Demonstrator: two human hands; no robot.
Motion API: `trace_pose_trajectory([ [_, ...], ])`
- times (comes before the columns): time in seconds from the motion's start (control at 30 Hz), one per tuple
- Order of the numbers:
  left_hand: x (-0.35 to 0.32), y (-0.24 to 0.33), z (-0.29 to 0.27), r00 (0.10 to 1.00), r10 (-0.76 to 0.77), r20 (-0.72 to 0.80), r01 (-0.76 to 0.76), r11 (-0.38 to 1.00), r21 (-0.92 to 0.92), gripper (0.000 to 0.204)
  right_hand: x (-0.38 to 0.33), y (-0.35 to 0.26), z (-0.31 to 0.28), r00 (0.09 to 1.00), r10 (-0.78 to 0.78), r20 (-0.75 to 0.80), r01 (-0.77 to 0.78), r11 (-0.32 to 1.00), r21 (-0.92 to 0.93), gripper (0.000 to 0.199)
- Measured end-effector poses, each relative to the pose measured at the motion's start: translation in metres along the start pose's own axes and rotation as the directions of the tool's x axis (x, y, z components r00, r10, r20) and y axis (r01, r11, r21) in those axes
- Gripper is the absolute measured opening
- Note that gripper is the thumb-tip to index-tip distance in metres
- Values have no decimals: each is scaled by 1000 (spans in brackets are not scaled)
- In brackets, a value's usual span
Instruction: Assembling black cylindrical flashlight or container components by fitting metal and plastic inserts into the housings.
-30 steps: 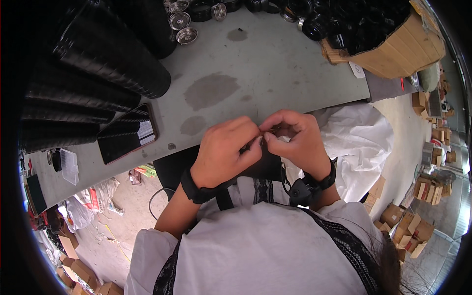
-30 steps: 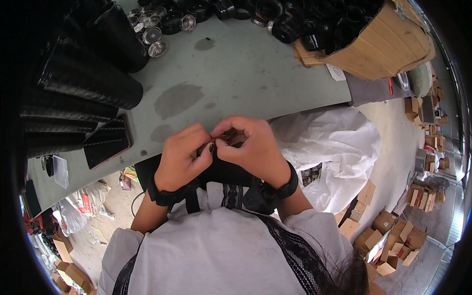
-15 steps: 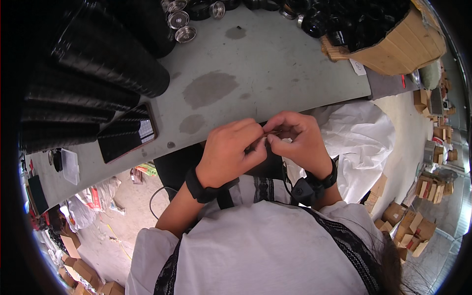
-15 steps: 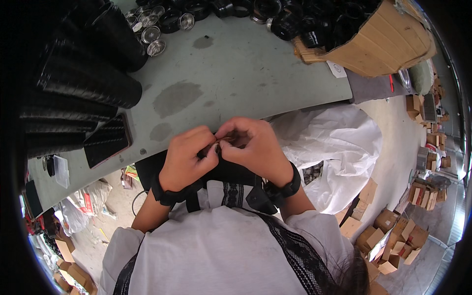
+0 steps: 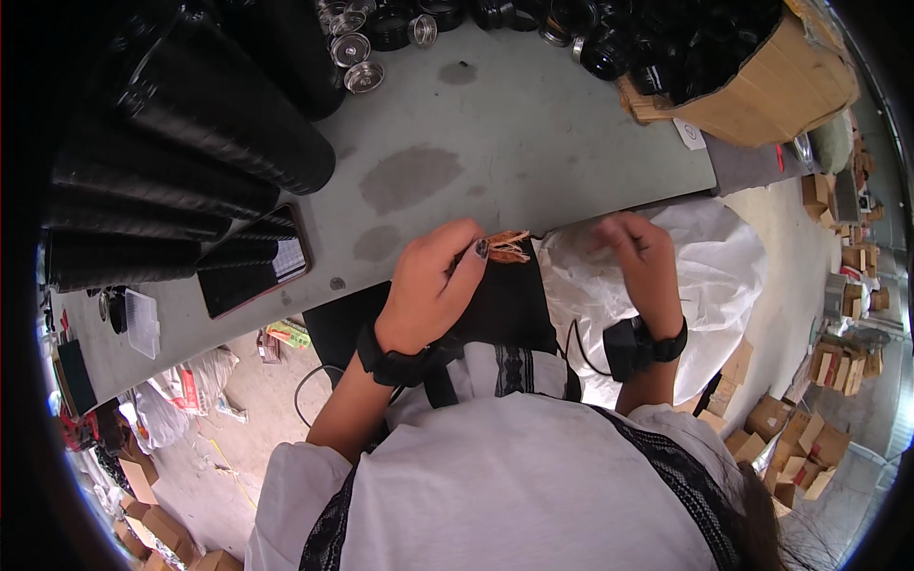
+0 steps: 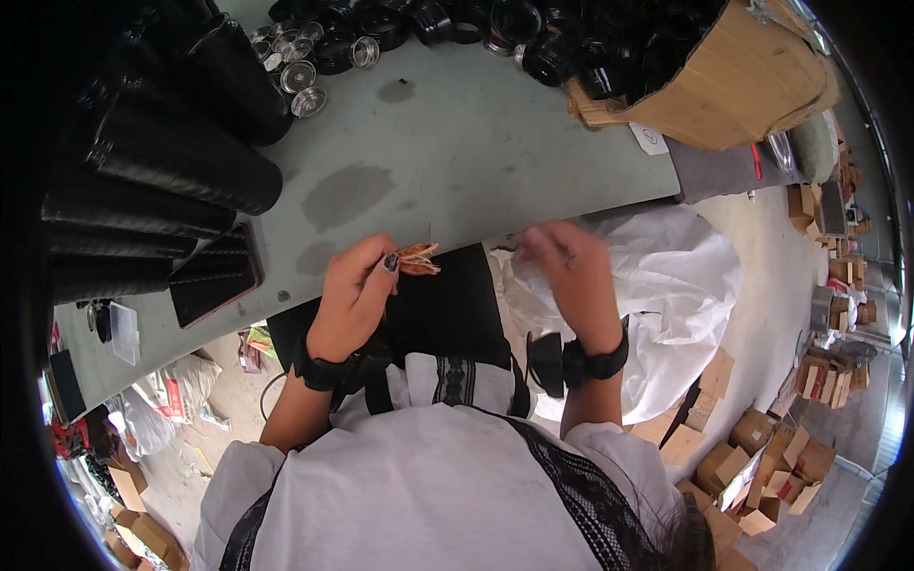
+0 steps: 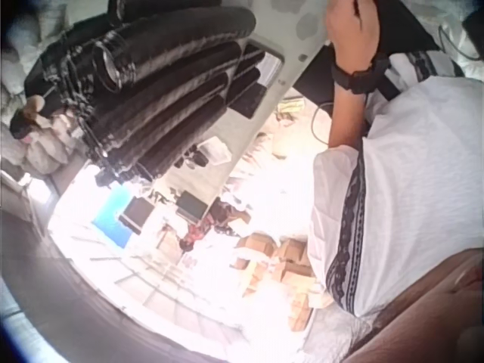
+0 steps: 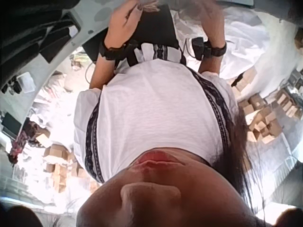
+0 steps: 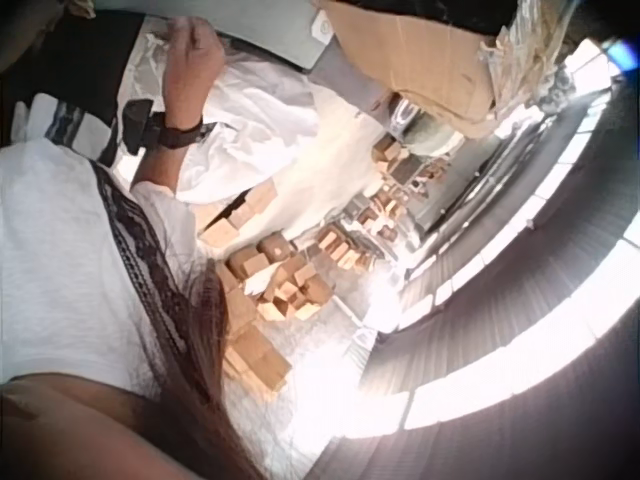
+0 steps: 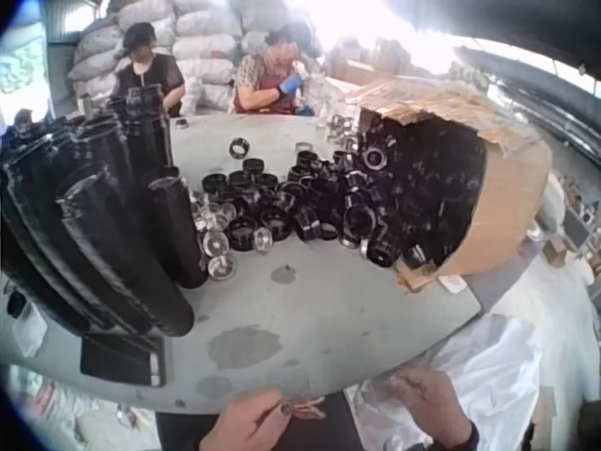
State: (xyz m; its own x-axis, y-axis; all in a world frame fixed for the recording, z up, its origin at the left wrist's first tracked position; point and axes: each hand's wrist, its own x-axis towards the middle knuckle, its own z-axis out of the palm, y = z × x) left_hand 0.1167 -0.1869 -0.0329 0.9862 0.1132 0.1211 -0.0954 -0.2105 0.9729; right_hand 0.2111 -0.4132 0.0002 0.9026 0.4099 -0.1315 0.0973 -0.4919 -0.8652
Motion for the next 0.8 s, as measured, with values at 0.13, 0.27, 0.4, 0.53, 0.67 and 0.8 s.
trace_pose_trajectory([
  [0.13, 3, 3, -4, 998, -36, -55, 34, 999, -35, 7, 2, -37, 33, 994, -105, 3, 98, 934, 344, 25],
  [0.27, 6, 14, -11, 995, 12, -95, -12, 1000, -3, 6, 16, -50, 49, 954, -171, 247, 44, 894, 446, 26],
  [0.4, -5, 25, -25, 967, 165, -192, -112, 960, 258, 6, 20, -69, 68, 932, -155, 327, -27, 871, 491, 20],
  [0.53, -26, 19, -26, 938, 307, -161, -209, 871, 445, 12, 7, -61, 90, 949, -147, 278, 10, 898, 440, 11],
  [0.67, -33, 23, -9, 882, 459, -108, -330, 764, 555, 15, -3, -28, 90, 980, -90, 179, -46, 769, 638, 12],
  [0.8, -42, 27, -6, 863, 490, -122, -332, 733, 593, 13, 11, 12, 93, 961, -179, 213, 6, 779, 627, 12],
])
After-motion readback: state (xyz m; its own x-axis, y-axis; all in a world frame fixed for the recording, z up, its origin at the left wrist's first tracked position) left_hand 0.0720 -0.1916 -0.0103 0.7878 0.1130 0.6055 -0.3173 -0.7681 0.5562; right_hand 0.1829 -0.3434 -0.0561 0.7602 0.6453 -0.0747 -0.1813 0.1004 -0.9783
